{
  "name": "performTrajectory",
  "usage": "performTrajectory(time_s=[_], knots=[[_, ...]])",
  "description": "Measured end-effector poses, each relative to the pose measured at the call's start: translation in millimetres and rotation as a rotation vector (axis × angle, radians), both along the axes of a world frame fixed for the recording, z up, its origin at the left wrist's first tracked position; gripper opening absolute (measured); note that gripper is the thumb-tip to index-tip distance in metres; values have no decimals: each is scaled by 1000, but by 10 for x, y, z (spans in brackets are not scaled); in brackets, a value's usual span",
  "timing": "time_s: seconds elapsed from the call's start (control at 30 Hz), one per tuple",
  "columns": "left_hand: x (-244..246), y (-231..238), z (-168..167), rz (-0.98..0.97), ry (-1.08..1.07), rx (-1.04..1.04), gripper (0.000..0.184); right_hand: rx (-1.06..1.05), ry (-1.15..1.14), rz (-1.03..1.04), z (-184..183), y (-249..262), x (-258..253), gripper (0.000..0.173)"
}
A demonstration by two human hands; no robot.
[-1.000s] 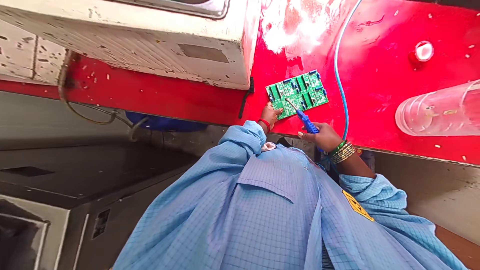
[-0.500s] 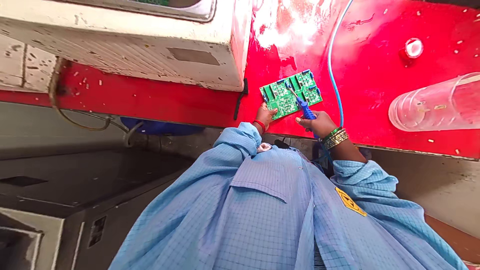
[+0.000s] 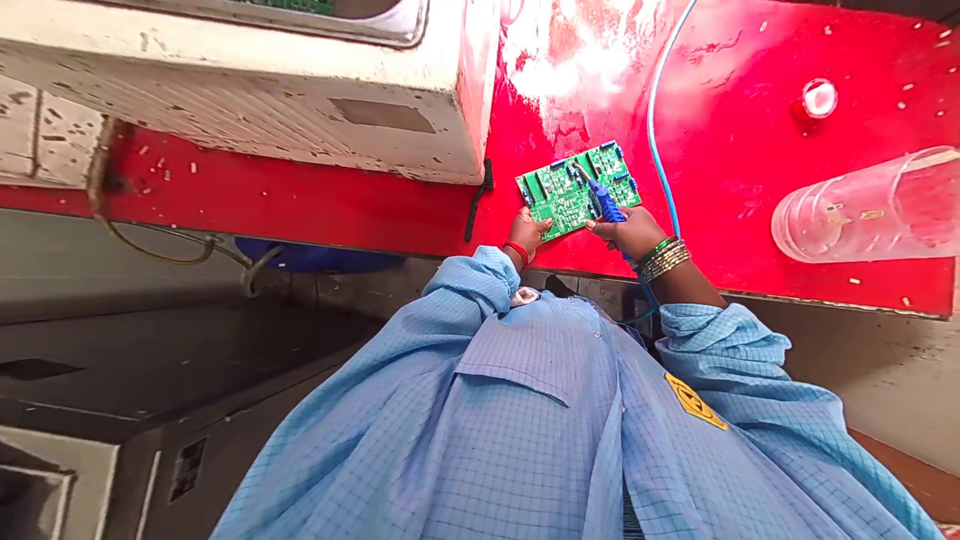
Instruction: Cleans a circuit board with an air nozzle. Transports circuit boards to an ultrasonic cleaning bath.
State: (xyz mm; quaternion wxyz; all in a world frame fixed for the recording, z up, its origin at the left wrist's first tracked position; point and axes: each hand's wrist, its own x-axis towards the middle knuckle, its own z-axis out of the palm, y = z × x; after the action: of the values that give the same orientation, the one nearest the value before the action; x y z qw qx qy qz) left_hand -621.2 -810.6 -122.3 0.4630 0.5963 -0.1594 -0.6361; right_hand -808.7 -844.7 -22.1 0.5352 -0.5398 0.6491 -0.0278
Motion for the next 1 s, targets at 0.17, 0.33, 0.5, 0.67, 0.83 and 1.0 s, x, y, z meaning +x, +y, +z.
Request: performTrajectory(time_s=[0.17, 0.33, 0.5, 0.67, 0.83, 1.0], knots=[[10, -6, -14, -15, -13, -4, 53, 9, 11, 73, 69, 92, 95, 46], [13, -16, -27, -26, -20, -3, 56, 17, 7, 32, 10, 108, -13, 44], [10, -11, -25, -28, -19, 1, 55, 43, 29, 25, 2, 237, -281, 37], [11, -15, -36, -31, -28, 0, 53, 70, 48, 45, 69, 397, -447, 36], [20, -10, -35, -33, -19, -2, 54, 43, 7, 3, 76, 204, -283, 34], [16, -3, -16, -31, -17, -5, 53, 26, 3, -59, 115, -11, -95, 38]])
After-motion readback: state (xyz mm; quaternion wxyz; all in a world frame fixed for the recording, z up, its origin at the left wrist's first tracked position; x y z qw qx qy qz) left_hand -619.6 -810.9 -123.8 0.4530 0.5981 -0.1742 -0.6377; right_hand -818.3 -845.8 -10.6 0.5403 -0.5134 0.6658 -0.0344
